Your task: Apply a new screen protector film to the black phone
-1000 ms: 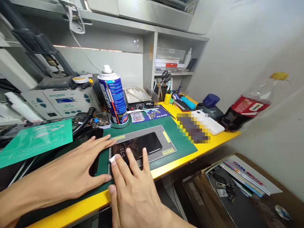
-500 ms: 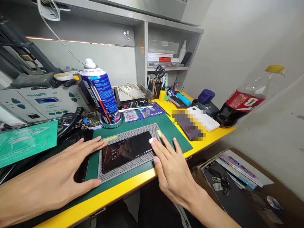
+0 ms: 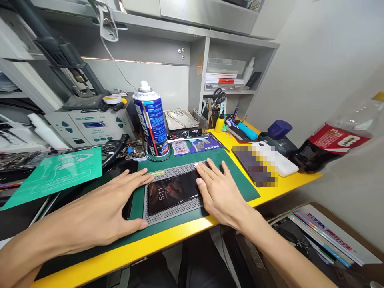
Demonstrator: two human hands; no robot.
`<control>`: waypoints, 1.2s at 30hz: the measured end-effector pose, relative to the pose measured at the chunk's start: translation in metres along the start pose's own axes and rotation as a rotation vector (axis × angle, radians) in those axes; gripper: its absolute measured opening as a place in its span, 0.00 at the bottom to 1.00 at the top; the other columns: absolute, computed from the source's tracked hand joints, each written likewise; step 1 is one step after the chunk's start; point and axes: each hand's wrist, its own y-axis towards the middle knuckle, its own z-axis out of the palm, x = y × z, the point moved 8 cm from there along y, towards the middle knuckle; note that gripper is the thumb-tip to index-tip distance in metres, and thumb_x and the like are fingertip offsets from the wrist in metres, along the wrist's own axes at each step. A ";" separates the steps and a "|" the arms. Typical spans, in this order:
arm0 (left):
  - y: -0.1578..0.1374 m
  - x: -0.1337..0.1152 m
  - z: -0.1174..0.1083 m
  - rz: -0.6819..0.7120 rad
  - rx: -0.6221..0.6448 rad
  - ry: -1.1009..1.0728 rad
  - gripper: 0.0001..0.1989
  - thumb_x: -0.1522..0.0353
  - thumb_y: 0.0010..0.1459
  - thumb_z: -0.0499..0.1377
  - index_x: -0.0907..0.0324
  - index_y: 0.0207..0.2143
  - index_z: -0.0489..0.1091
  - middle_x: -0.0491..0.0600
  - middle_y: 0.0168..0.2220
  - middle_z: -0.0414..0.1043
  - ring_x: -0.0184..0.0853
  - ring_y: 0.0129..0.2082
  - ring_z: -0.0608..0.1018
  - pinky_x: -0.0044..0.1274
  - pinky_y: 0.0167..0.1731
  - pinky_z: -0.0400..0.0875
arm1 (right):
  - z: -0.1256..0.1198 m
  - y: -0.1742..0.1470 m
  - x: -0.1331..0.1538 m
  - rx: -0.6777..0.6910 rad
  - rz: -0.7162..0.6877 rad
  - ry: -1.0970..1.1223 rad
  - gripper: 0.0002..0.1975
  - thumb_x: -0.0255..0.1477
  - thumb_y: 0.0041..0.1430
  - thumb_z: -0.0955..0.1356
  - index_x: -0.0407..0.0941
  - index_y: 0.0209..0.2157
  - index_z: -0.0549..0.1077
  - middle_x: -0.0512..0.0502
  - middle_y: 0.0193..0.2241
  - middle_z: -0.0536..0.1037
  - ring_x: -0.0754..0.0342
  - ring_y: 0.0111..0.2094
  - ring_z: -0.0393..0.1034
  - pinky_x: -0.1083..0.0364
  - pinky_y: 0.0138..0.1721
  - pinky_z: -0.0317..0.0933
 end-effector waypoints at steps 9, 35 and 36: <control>-0.001 -0.006 -0.008 -0.044 0.038 -0.029 0.50 0.49 0.55 0.59 0.67 0.71 0.49 0.63 0.72 0.50 0.51 0.73 0.49 0.47 0.70 0.48 | 0.008 0.011 0.083 0.012 -0.125 0.048 0.25 0.33 0.75 0.53 0.41 0.67 0.62 0.47 0.68 0.62 0.42 0.71 0.49 0.30 0.70 0.36; -0.007 0.004 0.001 0.052 -0.078 0.099 0.46 0.48 0.58 0.58 0.57 0.72 0.48 0.59 0.70 0.54 0.56 0.69 0.57 0.48 0.60 0.69 | 0.013 -0.043 0.105 -0.066 -0.201 0.051 0.28 0.31 0.71 0.59 0.42 0.70 0.57 0.53 0.72 0.50 0.41 0.73 0.42 0.32 0.71 0.24; -0.008 0.004 0.001 0.071 -0.112 0.123 0.47 0.47 0.57 0.58 0.56 0.72 0.47 0.59 0.70 0.55 0.56 0.68 0.59 0.48 0.58 0.71 | 0.010 -0.045 0.096 -0.066 -0.175 0.038 0.28 0.31 0.71 0.59 0.42 0.70 0.56 0.53 0.72 0.51 0.41 0.73 0.42 0.31 0.71 0.27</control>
